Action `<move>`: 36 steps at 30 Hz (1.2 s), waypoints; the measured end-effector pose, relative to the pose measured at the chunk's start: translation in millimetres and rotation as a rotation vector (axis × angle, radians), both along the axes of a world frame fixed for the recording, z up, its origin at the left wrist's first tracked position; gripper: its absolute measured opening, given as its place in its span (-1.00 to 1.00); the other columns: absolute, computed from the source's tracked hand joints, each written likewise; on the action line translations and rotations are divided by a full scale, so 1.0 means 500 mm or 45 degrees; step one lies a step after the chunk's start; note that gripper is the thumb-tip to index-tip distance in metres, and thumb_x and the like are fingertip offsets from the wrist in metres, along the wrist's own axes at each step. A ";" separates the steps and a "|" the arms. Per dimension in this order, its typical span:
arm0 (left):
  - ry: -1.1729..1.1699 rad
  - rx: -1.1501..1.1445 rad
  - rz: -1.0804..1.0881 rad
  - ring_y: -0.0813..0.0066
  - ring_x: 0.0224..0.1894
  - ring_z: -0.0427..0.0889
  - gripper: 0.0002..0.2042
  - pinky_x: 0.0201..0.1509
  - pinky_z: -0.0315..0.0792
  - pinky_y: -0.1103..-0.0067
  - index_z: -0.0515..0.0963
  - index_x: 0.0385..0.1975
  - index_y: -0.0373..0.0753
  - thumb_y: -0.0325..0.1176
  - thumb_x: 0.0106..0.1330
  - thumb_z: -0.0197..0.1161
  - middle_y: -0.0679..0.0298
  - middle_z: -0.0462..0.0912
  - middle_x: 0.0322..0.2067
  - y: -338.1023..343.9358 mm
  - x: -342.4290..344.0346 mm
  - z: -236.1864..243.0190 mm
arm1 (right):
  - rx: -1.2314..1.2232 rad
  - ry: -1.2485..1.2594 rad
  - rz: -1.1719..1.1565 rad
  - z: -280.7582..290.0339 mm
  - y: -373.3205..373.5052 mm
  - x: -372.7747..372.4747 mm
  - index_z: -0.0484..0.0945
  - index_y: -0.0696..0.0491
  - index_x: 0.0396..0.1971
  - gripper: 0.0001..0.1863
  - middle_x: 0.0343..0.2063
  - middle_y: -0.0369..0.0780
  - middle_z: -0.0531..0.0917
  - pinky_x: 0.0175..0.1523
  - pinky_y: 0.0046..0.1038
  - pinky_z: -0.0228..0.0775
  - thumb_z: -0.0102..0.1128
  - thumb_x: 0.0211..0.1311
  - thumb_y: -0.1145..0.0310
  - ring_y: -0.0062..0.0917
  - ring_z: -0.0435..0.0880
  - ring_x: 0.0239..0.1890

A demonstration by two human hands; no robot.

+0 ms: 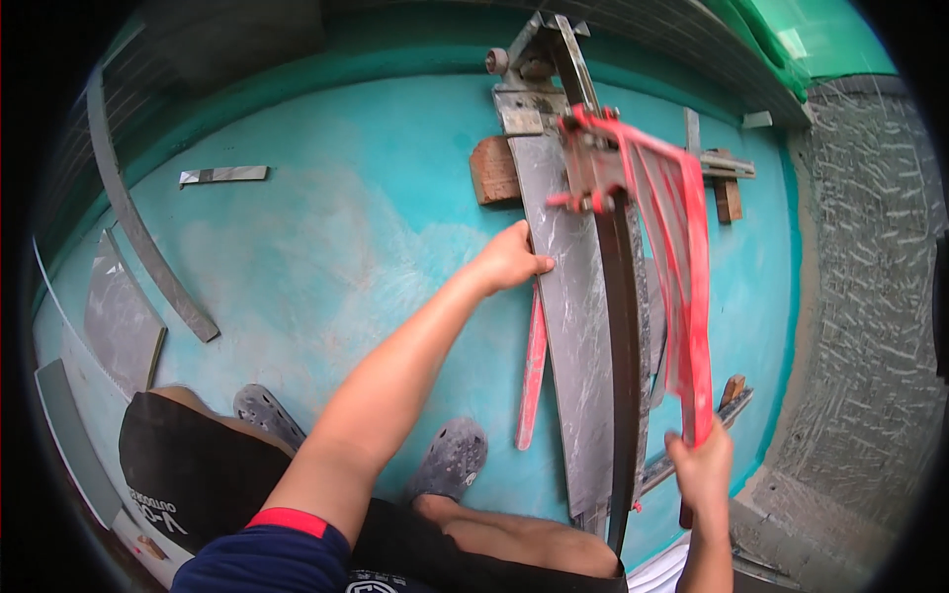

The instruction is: The person measures tiles with a ruler, marks them, and uses a manual tile cutter to score and snap several pieces of tile.

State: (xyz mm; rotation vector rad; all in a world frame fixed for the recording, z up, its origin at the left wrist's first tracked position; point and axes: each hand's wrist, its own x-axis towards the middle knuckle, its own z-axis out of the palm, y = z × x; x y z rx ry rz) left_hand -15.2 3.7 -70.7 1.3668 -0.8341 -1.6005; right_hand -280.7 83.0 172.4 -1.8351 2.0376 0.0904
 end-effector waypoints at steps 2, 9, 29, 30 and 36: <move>-0.069 -0.013 0.105 0.48 -0.25 0.54 -0.64 -0.11 0.44 0.56 0.38 -0.13 -0.39 -0.48 0.09 0.31 0.22 0.57 -0.30 0.009 -0.005 -0.035 | 0.065 0.087 0.075 -0.005 -0.058 0.089 0.49 0.26 -0.34 -0.75 -0.53 -0.04 0.62 -0.28 -0.38 0.44 0.18 -0.10 0.49 -0.35 0.65 -0.45; -0.206 0.038 0.059 0.32 -0.07 0.57 -0.57 0.05 0.41 0.48 0.37 -0.05 -0.41 -0.50 0.07 0.30 0.09 0.59 -0.14 0.000 -0.019 -0.005 | 0.006 -0.007 0.038 -0.031 -0.085 0.103 0.46 0.26 -0.42 -0.80 -0.58 -0.01 0.56 -0.28 -0.36 0.41 0.10 -0.10 0.48 -0.28 0.62 -0.48; 0.813 0.200 1.076 0.28 -0.04 0.48 -0.54 0.18 0.27 0.35 0.45 0.01 -0.33 -0.04 0.42 -0.13 0.14 0.54 -0.05 0.067 -0.063 -0.035 | -0.361 -0.766 0.778 -0.053 0.071 0.107 0.48 0.19 -0.14 -0.57 -0.15 -0.09 0.55 -0.09 -0.39 0.45 0.36 -0.09 0.47 -0.28 0.59 -0.26; 0.917 0.214 1.112 0.26 -0.03 0.48 -0.54 0.20 0.27 0.34 0.43 0.04 -0.29 -0.04 0.41 -0.14 0.12 0.54 -0.05 0.082 -0.058 -0.039 | -0.147 -0.757 0.585 -0.093 0.101 0.108 0.45 0.20 -0.07 -0.49 -0.09 -0.08 0.52 -0.04 -0.38 0.44 0.39 -0.06 0.36 -0.25 0.58 -0.18; 0.936 0.122 1.134 0.30 -0.55 0.38 -0.68 -0.36 0.37 0.36 0.40 -0.44 -0.24 -0.13 0.35 -0.19 0.23 0.41 -0.57 0.106 0.011 0.082 | -0.428 -0.155 0.330 -0.290 0.224 -0.001 0.27 0.23 0.10 -0.21 -0.09 -0.04 0.51 -0.06 -0.30 0.44 0.36 -0.02 0.03 -0.18 0.55 -0.09</move>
